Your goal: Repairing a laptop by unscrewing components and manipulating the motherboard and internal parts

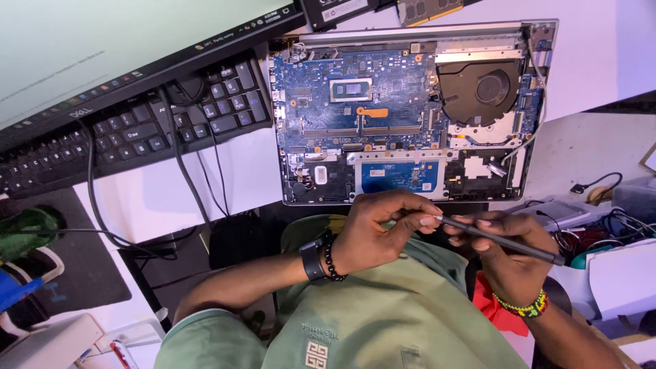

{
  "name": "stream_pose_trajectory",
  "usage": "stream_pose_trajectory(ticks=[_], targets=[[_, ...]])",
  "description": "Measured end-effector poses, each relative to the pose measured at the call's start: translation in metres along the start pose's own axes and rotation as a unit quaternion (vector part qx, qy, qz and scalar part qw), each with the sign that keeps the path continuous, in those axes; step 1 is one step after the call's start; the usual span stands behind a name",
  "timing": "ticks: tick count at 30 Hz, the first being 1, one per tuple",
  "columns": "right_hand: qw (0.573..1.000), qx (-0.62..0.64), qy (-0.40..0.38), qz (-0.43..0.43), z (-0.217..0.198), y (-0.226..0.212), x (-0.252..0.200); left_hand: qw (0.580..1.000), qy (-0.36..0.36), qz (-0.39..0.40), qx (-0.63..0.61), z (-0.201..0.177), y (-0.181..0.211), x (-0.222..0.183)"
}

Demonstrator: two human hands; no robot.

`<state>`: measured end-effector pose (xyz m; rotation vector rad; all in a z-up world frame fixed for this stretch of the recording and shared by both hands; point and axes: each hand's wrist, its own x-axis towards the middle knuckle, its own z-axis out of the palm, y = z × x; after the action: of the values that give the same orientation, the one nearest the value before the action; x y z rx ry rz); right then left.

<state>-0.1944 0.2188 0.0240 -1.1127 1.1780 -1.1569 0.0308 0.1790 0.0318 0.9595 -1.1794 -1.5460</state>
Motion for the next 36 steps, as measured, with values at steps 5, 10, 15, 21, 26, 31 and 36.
stream_pose_trajectory(ticks=[5,10,15,21,26,31,36], targets=[[0.996,0.082,0.028,0.013,-0.004,0.004,0.005,0.998,-0.019,0.02,0.049,-0.004,0.017,0.012],[0.994,0.108,0.022,-0.008,-0.008,-0.001,0.017,0.997,-0.071,0.021,0.002,-0.009,0.03,0.018],[0.998,0.04,0.045,-0.035,-0.013,-0.005,0.041,0.992,-0.079,0.034,0.097,-0.038,0.059,0.042],[0.991,-0.08,0.026,-0.106,0.003,-0.024,0.097,0.918,-0.032,0.204,0.338,-0.066,0.061,0.103],[0.99,-0.084,-0.012,-0.116,0.016,-0.024,0.139,0.804,-0.052,0.296,0.513,-0.091,0.01,0.145],[0.978,-0.115,-0.032,-0.169,0.024,-0.024,0.16,0.744,-0.129,0.314,0.576,-0.096,-0.002,0.149],[0.944,-0.221,-0.027,-0.244,0.025,-0.017,0.176,0.75,-0.142,0.297,0.574,-0.091,0.002,0.151]])
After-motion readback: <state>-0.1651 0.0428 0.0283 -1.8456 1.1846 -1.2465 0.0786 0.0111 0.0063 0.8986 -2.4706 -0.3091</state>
